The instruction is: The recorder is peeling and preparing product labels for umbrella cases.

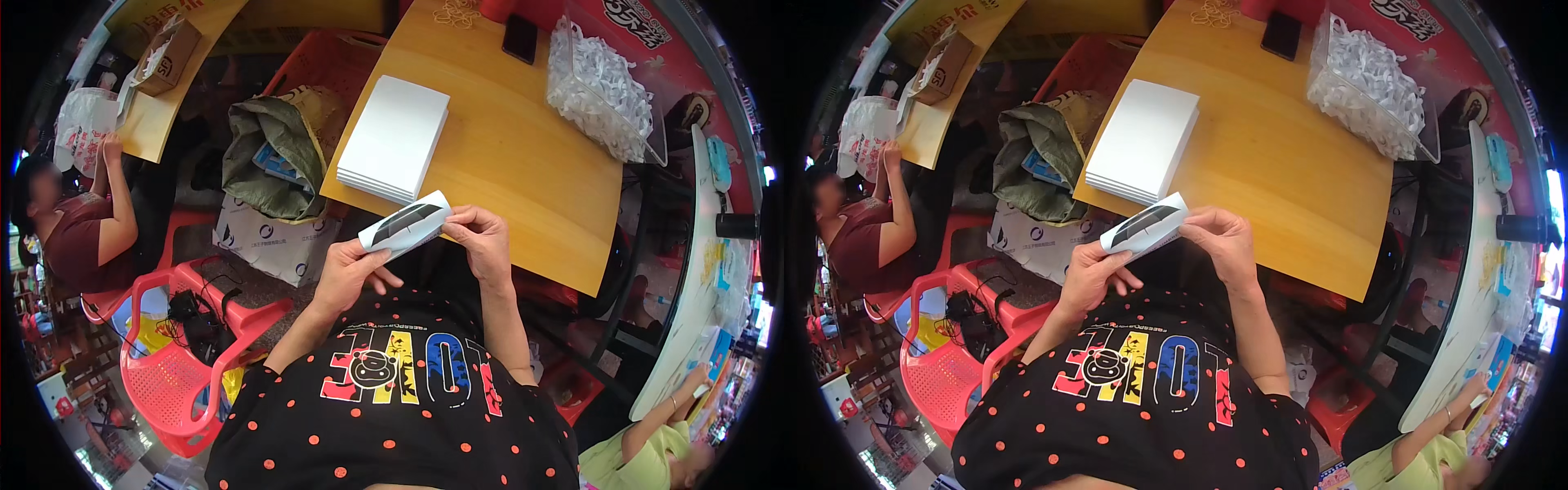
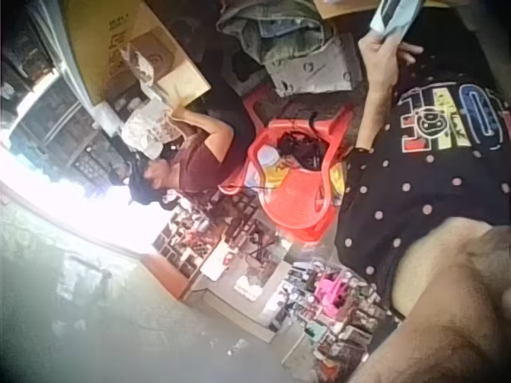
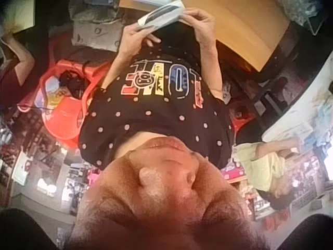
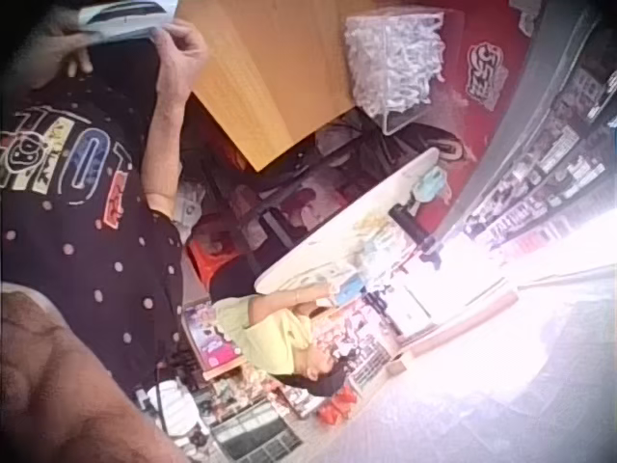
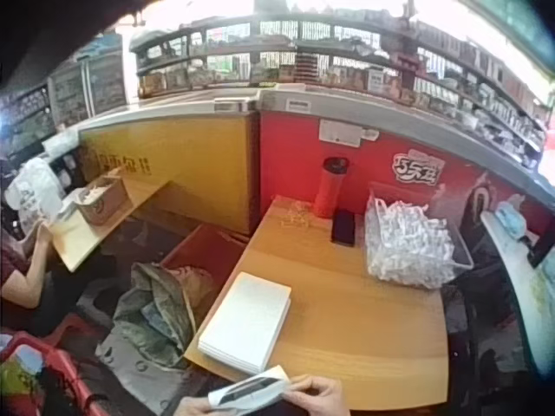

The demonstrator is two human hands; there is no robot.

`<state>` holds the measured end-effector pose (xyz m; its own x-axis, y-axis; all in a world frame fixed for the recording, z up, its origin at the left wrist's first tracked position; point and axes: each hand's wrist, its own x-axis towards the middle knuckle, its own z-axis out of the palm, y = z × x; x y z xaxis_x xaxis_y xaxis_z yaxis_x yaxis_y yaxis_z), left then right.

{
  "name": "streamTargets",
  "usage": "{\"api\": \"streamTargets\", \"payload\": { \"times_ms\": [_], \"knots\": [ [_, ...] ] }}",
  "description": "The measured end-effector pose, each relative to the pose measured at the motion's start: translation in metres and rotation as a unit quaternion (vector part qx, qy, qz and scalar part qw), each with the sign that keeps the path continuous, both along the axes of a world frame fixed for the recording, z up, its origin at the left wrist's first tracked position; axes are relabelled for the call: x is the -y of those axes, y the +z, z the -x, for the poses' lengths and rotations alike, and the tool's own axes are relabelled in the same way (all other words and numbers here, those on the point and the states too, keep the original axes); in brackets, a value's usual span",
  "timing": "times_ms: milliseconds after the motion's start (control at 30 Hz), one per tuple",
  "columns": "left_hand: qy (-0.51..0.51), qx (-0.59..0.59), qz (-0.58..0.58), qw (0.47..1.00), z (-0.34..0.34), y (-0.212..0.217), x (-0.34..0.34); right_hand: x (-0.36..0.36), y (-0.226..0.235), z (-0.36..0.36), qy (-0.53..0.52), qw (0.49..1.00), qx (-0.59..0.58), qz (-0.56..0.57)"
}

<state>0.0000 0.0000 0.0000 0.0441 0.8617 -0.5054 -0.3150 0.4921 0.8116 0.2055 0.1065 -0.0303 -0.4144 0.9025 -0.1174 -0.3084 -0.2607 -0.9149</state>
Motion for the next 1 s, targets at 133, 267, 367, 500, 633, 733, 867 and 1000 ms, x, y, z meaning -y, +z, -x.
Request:
{"api": "streamTargets", "payload": {
  "times_ms": [133, 267, 367, 500, 633, 733, 867, 1000],
  "knots": [
    [0.072, 0.081, -0.065, 0.992, -0.004, -0.008, -0.002, 0.001, 0.000, 0.003, -0.012, 1.000, 0.011, 0.024],
    [0.115, 0.159, -0.110, 0.974, -0.005, 0.000, -0.009, 0.000, -0.002, 0.007, -0.022, 0.999, 0.019, 0.021],
    [0.059, -0.077, -0.163, 0.982, -0.010, -0.004, -0.007, 0.000, -0.004, 0.007, -0.020, 0.999, 0.042, 0.025],
    [0.114, -0.023, -0.101, 0.988, -0.009, -0.010, -0.007, 0.000, 0.009, 0.014, -0.018, 0.998, 0.011, 0.053],
    [0.120, 0.019, -0.072, 0.990, -0.008, -0.012, -0.006, -0.001, 0.002, 0.008, 0.011, 0.998, 0.042, 0.046],
    [0.124, 0.040, -0.070, 0.989, -0.007, -0.014, -0.005, -0.001, 0.002, 0.009, 0.011, 0.998, 0.036, 0.050],
    [0.135, 0.078, -0.073, 0.985, -0.005, -0.019, -0.006, -0.002, 0.004, 0.012, 0.010, 0.998, 0.024, 0.057],
    [0.152, 0.110, -0.058, 0.981, -0.007, -0.019, -0.008, -0.002, 0.000, 0.011, 0.013, 0.998, 0.022, 0.055]
  ]
}}
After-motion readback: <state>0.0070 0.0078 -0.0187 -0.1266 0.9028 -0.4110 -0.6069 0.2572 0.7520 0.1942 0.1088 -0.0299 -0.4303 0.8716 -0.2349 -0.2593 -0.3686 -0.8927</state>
